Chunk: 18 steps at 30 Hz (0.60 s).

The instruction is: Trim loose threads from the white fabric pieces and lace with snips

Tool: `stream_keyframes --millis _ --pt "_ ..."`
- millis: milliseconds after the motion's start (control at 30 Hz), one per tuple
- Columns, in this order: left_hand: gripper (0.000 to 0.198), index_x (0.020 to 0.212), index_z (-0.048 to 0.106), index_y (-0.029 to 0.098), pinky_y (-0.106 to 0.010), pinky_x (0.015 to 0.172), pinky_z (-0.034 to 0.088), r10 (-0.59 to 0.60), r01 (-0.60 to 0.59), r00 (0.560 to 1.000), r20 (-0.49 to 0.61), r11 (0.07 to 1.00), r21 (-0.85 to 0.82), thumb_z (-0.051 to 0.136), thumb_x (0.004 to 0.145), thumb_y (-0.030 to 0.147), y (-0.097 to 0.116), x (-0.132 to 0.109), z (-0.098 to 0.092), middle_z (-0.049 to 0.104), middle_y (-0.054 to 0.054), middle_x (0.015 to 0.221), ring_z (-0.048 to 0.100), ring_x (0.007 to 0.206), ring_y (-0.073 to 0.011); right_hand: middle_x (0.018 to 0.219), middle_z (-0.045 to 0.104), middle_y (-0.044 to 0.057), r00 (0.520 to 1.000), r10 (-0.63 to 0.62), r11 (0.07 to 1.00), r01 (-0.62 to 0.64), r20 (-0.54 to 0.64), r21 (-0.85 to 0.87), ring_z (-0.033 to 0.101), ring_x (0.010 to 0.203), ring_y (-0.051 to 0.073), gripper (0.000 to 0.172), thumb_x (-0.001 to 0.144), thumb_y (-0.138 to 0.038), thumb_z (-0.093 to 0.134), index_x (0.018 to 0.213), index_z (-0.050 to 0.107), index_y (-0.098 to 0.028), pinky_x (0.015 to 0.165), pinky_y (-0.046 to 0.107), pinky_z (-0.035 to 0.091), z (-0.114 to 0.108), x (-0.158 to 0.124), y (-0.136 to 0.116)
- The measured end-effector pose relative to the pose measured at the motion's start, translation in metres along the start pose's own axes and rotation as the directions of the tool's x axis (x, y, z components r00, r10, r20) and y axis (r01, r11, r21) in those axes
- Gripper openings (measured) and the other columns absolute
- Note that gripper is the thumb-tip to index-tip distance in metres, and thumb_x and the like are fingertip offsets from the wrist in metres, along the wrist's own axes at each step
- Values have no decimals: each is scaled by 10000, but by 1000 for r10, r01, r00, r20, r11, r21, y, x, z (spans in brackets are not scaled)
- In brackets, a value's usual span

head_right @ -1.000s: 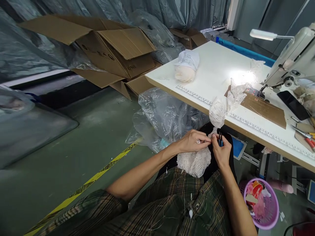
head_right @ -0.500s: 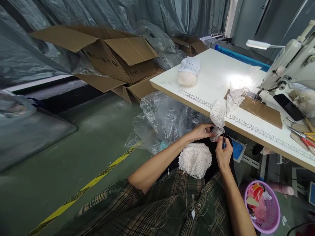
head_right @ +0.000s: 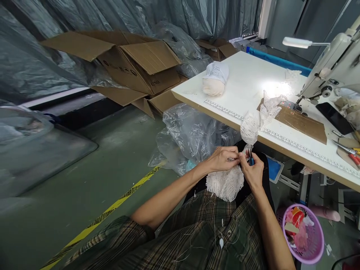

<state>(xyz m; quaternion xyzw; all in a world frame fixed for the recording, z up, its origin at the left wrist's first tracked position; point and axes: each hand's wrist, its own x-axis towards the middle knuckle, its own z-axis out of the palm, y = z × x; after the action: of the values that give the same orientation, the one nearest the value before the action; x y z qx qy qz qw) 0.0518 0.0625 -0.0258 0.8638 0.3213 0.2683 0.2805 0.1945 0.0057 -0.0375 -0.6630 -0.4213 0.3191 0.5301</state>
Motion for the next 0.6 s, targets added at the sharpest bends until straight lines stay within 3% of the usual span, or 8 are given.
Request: stream_keyframes --millis 133,200,300,367,433,500,600 --pt "157 665 715 168 -238 638 392 31 -15 998 63 970 -242 606 775 192 -1 3 4 579 -14 730 554 678 -122 644 664 35 995 94 986 -88 -40 141 519 507 129 472 672 -550 708 823 753 -105 473 264 419 4 -1 -2" --pt "118 696 716 158 -248 665 408 28 3 998 63 891 -453 616 732 210 -5 3 3 579 -19 743 554 697 -130 568 611 -1 989 140 973 -131 -37 188 449 440 101 422 649 -524 721 767 729 -119 425 248 364 2 -2 -1" --pt "127 740 655 151 -238 614 384 -162 157 985 67 646 -747 647 645 234 -14 5 3 576 -1 715 522 646 -118 546 571 -32 988 155 962 -146 -19 229 398 405 80 401 632 -522 734 759 673 -146 399 234 324 2 -1 3" --pt "227 794 596 164 -227 570 362 -298 300 937 179 430 -852 648 577 208 -19 11 8 576 24 679 503 590 -108 575 566 -43 988 152 954 -144 -10 261 395 412 78 425 655 -555 711 815 629 -169 402 232 323 7 3 5" --pt "282 830 562 174 -228 554 371 -336 395 894 296 284 -874 619 555 191 -19 20 16 581 31 659 508 556 -109 559 519 -63 986 167 950 -159 -9 269 393 418 87 452 695 -612 656 838 583 -190 405 236 326 13 9 7" --pt "230 808 565 168 -237 566 396 -332 419 884 330 245 -874 581 580 189 -14 27 26 589 18 655 522 558 -113 550 488 -64 985 161 962 -145 -55 231 427 458 104 468 707 -650 627 800 557 -197 435 246 365 18 14 9" --pt "125 744 623 139 -243 625 436 -297 407 897 326 270 -872 569 633 160 -2 30 35 633 -25 699 563 637 -123 611 534 -29 982 68 989 -43 -174 142 491 568 123 460 685 -632 667 720 544 -190 534 259 446 18 11 14"
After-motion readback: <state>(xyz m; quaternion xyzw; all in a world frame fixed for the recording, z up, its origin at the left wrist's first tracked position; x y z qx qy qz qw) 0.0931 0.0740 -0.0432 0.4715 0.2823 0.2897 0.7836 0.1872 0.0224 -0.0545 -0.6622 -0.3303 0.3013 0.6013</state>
